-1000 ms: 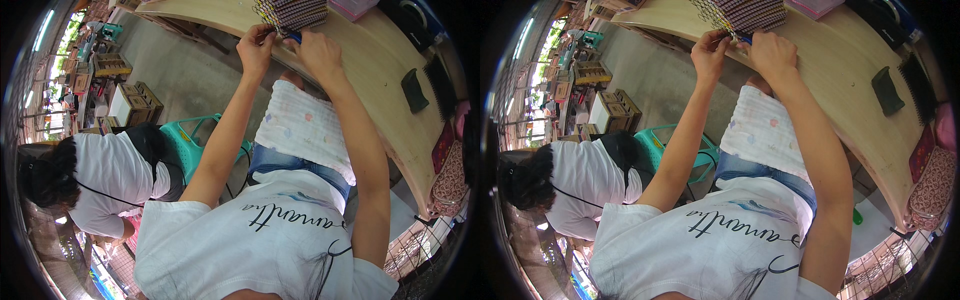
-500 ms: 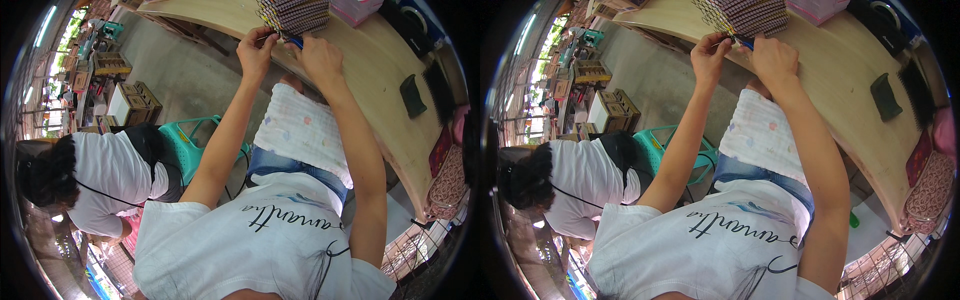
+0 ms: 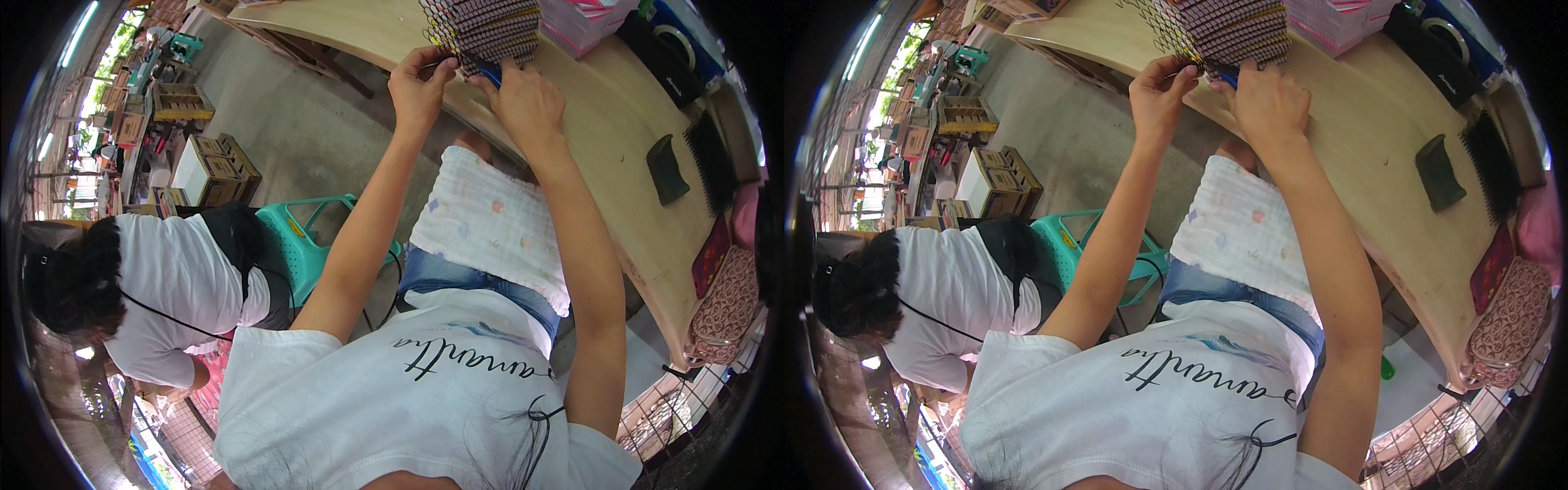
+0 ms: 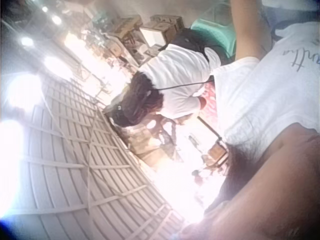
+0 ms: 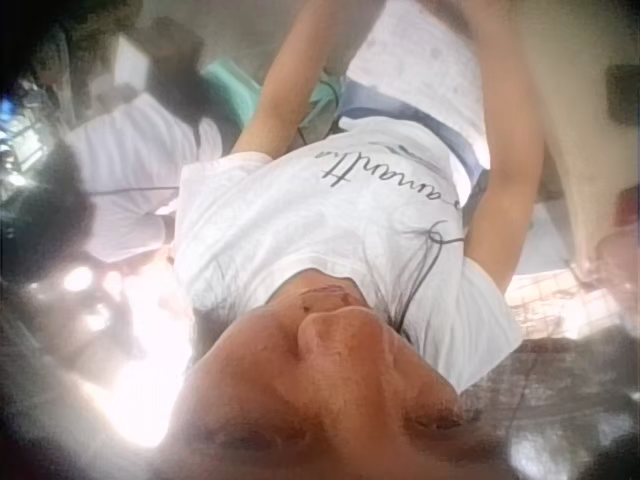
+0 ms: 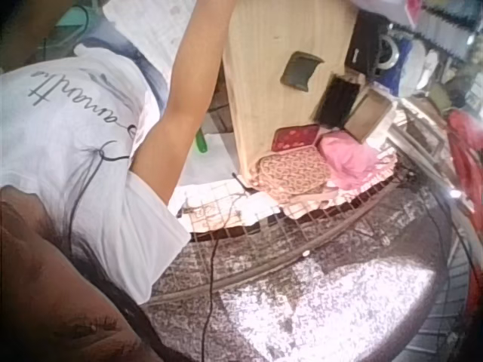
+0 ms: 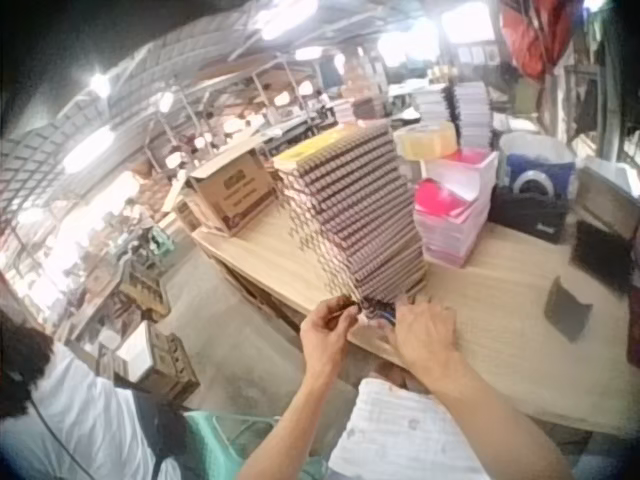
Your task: The person uses blue-handled shears to trim the excess wire from a stack of spiral-bound notebooks, handling individual notebooks and then restacking them.
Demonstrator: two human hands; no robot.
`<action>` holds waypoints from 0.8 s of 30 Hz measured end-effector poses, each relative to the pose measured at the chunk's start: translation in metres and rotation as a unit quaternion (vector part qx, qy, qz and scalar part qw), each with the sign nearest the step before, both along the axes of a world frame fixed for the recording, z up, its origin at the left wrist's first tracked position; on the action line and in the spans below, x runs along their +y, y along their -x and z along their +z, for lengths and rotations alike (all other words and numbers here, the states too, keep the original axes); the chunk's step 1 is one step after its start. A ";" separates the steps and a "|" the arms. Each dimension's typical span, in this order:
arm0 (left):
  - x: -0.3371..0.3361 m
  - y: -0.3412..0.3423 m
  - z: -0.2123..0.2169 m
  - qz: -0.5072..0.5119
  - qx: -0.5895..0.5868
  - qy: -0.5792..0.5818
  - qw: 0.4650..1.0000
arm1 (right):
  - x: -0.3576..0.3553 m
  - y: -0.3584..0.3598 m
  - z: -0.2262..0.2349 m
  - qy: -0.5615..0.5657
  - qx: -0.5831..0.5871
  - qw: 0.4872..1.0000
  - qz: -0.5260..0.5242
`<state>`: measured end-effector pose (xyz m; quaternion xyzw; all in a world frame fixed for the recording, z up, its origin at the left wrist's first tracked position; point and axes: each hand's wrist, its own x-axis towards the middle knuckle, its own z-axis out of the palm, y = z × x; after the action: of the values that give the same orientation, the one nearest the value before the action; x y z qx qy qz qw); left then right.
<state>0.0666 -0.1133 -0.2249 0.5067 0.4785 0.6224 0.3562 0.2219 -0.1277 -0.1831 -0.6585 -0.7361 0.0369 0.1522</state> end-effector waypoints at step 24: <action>0.001 0.003 0.005 0.017 0.022 -0.026 0.999 | -0.005 -0.002 0.006 -0.114 -0.004 0.993 0.011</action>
<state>0.0633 -0.1124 -0.2196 0.5208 0.4784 0.6293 0.3223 0.2241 -0.1326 -0.1771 -0.6289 -0.7434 -0.0479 0.2226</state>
